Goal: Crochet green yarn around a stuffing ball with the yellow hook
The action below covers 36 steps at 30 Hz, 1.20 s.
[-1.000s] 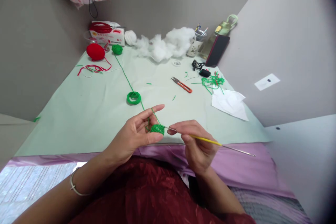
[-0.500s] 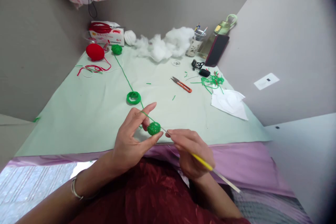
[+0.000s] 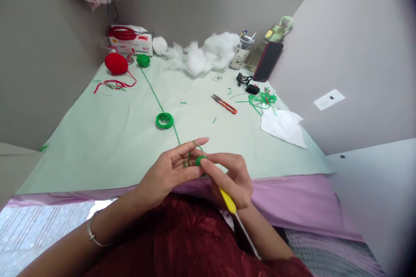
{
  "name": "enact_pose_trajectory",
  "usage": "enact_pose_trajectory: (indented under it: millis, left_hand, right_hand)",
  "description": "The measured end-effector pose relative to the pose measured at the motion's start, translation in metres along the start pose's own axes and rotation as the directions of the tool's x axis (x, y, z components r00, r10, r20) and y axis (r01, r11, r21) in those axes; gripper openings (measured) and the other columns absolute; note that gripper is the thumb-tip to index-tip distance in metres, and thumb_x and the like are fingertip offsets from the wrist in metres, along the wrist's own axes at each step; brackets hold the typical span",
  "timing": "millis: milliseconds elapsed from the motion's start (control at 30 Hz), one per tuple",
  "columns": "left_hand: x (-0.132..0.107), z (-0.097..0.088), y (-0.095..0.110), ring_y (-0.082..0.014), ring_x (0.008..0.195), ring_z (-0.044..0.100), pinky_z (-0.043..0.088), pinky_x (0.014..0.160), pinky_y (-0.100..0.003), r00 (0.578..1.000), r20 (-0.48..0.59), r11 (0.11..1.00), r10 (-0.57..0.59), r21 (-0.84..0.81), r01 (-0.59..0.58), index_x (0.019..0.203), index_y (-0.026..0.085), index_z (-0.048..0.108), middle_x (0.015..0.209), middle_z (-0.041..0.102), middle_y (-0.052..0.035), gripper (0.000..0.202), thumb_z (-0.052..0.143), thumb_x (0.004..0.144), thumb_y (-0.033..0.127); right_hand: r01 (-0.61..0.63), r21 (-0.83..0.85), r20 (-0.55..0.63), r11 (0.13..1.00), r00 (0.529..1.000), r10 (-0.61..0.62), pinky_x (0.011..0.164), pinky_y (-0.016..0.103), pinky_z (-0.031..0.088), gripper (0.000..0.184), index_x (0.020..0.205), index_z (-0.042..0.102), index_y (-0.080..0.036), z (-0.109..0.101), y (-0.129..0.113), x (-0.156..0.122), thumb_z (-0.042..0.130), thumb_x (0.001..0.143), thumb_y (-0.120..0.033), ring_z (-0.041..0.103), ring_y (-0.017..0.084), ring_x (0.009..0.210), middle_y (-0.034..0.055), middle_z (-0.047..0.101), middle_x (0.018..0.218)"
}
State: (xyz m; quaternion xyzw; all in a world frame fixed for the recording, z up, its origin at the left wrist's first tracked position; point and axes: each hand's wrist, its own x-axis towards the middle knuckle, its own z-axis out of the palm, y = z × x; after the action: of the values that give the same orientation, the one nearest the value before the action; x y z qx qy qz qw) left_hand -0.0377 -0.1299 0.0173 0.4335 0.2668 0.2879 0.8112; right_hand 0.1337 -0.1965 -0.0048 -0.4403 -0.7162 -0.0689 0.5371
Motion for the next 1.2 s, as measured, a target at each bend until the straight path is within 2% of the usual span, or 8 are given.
enact_pose_trajectory:
  millis: [267, 467, 567, 700, 800, 1000, 1100, 1200]
  left_hand:
    - [0.001, -0.007, 0.012, -0.0172, 0.097, 0.061, 0.045, 0.096, -0.032, 0.998, 0.052, 0.996, -0.031, -0.076, 0.035, 0.131, 0.027, 0.072, 0.106, 0.069, -0.0032, 0.048, 0.077, 0.084, 0.028]
    - [0.001, -0.012, 0.013, -0.0183, 0.101, 0.061, 0.042, 0.099, -0.032, 0.996, 0.068, 0.998, -0.059, -0.029, 0.062, 0.124, 0.026, 0.077, 0.104, 0.074, -0.0038, 0.041, 0.075, 0.084, 0.029]
    - [0.000, -0.011, 0.013, -0.0192, 0.107, 0.062, 0.042, 0.103, -0.033, 0.996, 0.076, 0.998, -0.034, 0.051, 0.030, 0.128, 0.030, 0.075, 0.111, 0.073, -0.0028, 0.042, 0.076, 0.086, 0.028]
    - [0.001, -0.009, 0.010, -0.0182, 0.113, 0.061, 0.042, 0.105, -0.033, 0.997, 0.064, 0.984, 0.032, 0.176, -0.043, 0.136, 0.037, 0.067, 0.114, 0.069, -0.0001, 0.056, 0.081, 0.084, 0.025]
    - [0.002, -0.006, 0.008, -0.0159, 0.106, 0.062, 0.044, 0.105, -0.033, 0.997, 0.022, 0.969, 0.071, 0.234, -0.074, 0.139, 0.037, 0.064, 0.103, 0.064, 0.0015, 0.063, 0.085, 0.081, 0.026]
    - [0.002, 0.001, 0.010, -0.0129, 0.096, 0.059, 0.043, 0.108, -0.032, 0.980, -0.048, 0.928, 0.191, 0.333, -0.165, 0.137, 0.035, 0.066, 0.089, 0.052, 0.0044, 0.069, 0.090, 0.073, 0.025]
    - [0.003, 0.002, 0.011, -0.0137, 0.095, 0.059, 0.044, 0.106, -0.033, 0.978, -0.044, 0.919, 0.205, 0.354, -0.176, 0.138, 0.034, 0.065, 0.090, 0.052, 0.0043, 0.073, 0.091, 0.071, 0.024]
    - [0.003, 0.001, 0.011, -0.0144, 0.095, 0.058, 0.045, 0.105, -0.034, 0.976, -0.047, 0.905, 0.211, 0.387, -0.177, 0.135, 0.032, 0.067, 0.089, 0.051, 0.0039, 0.070, 0.091, 0.070, 0.024]
  right_hand:
    - [-0.310, 0.424, -0.044, 0.851, 0.931, 0.361, 0.070, 0.036, 0.059, 0.024, 0.108, 0.078, -0.030, -0.005, -0.003, 0.015, 0.061, 0.098, -0.017, 0.071, 0.019, 0.081, 0.0030, 0.077, 0.090]
    - [-0.449, 0.707, 0.070, 0.546, 0.813, 0.578, 0.061, 0.029, 0.053, 0.015, 0.097, 0.079, -0.024, -0.006, 0.006, 0.017, 0.065, 0.097, -0.024, 0.064, 0.013, 0.065, 0.0024, 0.072, 0.082]
    - [-0.466, 0.746, 0.154, 0.475, 0.815, 0.559, 0.061, 0.028, 0.053, 0.015, 0.097, 0.079, -0.025, -0.006, 0.005, 0.018, 0.065, 0.097, -0.025, 0.063, 0.013, 0.065, 0.0021, 0.071, 0.082]
    - [-0.427, 0.563, 0.129, 0.708, 0.891, 0.436, 0.080, 0.036, 0.057, 0.021, 0.105, 0.080, -0.028, -0.006, -0.002, 0.018, 0.064, 0.097, -0.017, 0.070, 0.019, 0.092, 0.0058, 0.077, 0.102]
    - [-0.407, 0.518, 0.137, 0.752, 0.908, 0.397, 0.084, 0.038, 0.056, 0.024, 0.109, 0.079, -0.029, -0.004, -0.003, 0.017, 0.064, 0.097, -0.015, 0.070, 0.021, 0.097, 0.0054, 0.078, 0.102]
    - [-0.521, 0.712, 0.219, 0.471, 0.802, 0.556, 0.063, 0.028, 0.053, 0.012, 0.096, 0.075, -0.026, 0.003, 0.006, 0.017, 0.064, 0.098, -0.031, 0.065, 0.014, 0.073, 0.0036, 0.077, 0.094]
    - [-0.556, 0.736, 0.262, 0.386, 0.760, 0.595, 0.062, 0.027, 0.054, 0.017, 0.092, 0.072, -0.023, 0.004, 0.006, 0.019, 0.065, 0.098, -0.037, 0.064, 0.013, 0.067, 0.0032, 0.076, 0.089]
    - [-0.554, 0.758, 0.297, 0.343, 0.763, 0.574, 0.063, 0.026, 0.054, 0.016, 0.093, 0.070, -0.023, 0.002, 0.007, 0.020, 0.062, 0.099, -0.035, 0.065, 0.012, 0.068, 0.0024, 0.076, 0.087]
